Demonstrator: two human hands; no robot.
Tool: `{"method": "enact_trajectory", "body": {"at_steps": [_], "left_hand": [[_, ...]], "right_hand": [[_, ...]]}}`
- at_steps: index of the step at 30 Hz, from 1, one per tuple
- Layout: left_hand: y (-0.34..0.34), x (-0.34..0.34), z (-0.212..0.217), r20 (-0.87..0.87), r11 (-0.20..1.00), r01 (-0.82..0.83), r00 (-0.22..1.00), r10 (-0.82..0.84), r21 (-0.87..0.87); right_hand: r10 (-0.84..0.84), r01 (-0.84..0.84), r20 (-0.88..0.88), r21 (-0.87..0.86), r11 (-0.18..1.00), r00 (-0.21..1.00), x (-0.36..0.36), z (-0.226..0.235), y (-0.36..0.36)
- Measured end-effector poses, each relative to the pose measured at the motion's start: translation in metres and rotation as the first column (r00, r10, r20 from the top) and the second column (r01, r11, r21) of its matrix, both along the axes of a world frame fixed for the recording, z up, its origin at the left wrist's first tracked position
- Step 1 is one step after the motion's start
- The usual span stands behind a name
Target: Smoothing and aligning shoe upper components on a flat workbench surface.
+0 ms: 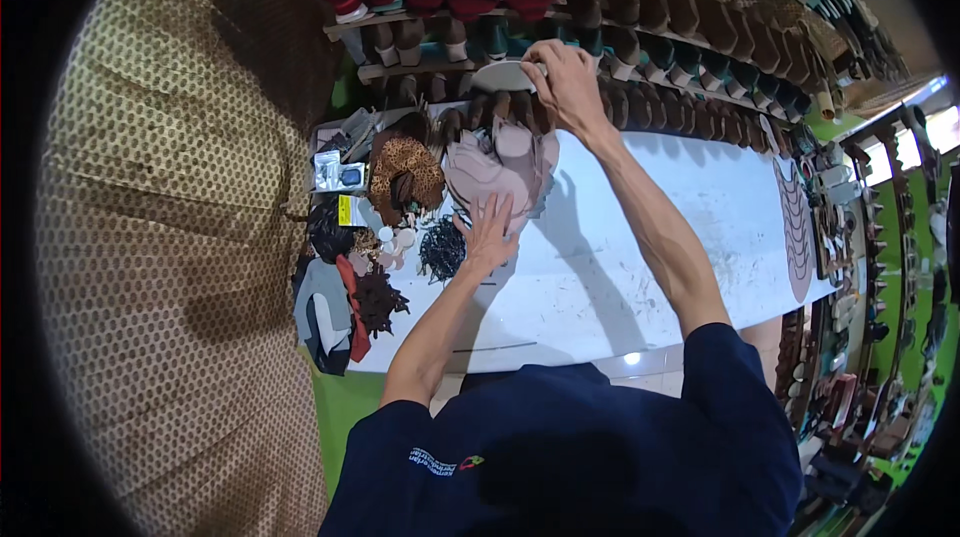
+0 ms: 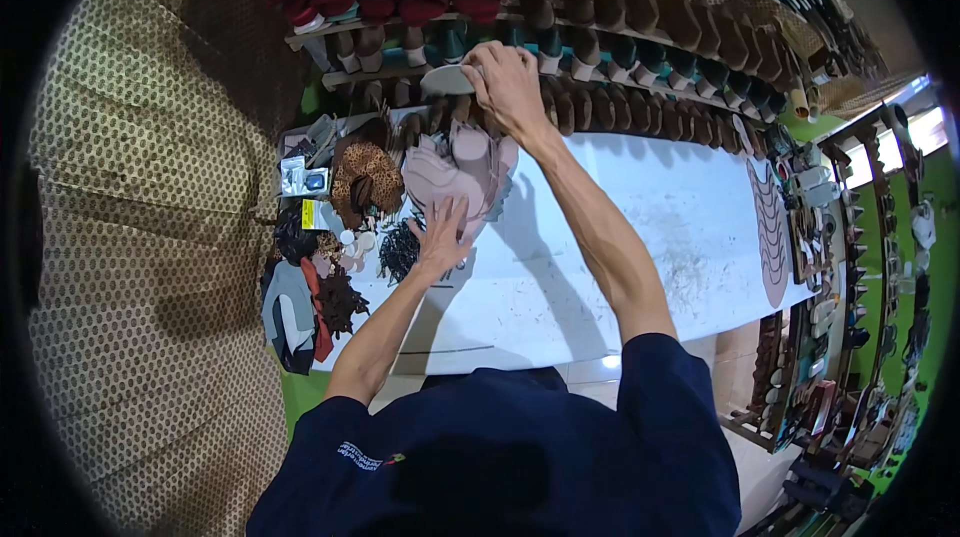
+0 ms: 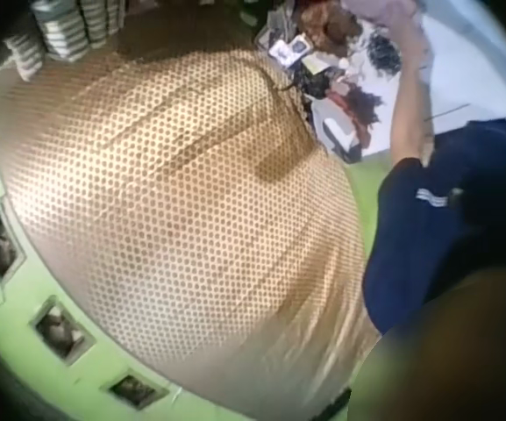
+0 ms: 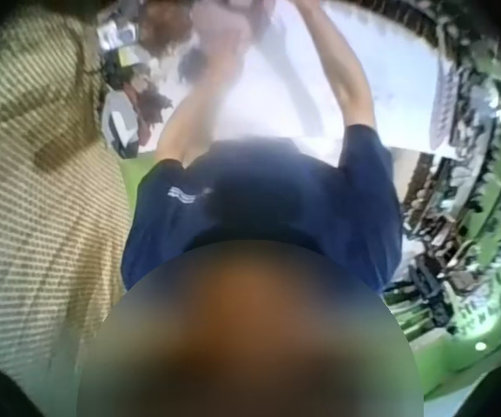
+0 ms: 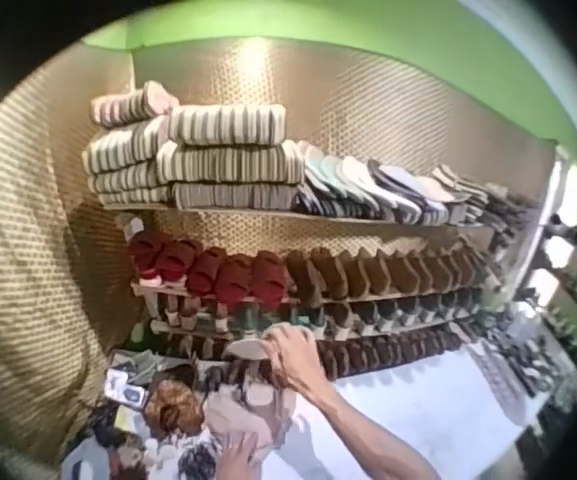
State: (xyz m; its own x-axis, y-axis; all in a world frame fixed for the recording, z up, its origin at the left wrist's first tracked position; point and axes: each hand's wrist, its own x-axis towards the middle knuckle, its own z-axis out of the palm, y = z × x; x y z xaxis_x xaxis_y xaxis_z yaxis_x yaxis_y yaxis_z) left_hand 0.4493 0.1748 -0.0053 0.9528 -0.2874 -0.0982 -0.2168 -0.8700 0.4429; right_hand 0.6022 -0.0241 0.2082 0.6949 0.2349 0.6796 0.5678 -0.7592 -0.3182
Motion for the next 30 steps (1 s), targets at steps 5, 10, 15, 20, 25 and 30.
{"method": "enact_trajectory", "body": {"at_steps": [5, 10, 15, 20, 25, 30], "left_hand": [[0.009, -0.031, -0.007, 0.129, 0.990, -0.101, 0.985, 0.113, -0.094], [0.025, -0.112, -0.020, 0.088, 0.987, -0.137, 0.986, 0.144, -0.082], [0.050, -0.206, -0.032, 0.010, 0.925, -0.376, 0.926, 0.377, -0.059], [0.080, -0.265, -0.034, 0.053, 0.821, -0.571, 0.820, 0.570, 0.012], [0.113, -0.294, -0.036, 0.050, 0.743, -0.667, 0.745, 0.665, 0.053], [0.137, -0.301, -0.036, 0.093, 0.760, -0.646, 0.763, 0.639, 0.079]], "right_hand": [[0.053, -0.049, 0.031, -0.111, 0.993, 0.998, -0.076, -0.024, -0.042], [-0.065, 0.016, -0.310, -0.158, 0.987, 0.948, -0.214, -0.144, -0.091], [-0.071, -0.009, -0.497, -0.156, 0.988, 0.865, -0.333, -0.222, -0.101], [-0.028, -0.041, -0.548, -0.114, 0.993, 0.836, -0.390, -0.235, -0.100], [-0.073, 0.019, -0.509, -0.111, 0.994, 0.857, -0.408, -0.234, -0.104], [-0.045, -0.009, -0.493, -0.107, 0.994, 0.869, -0.408, -0.228, -0.091]]}}
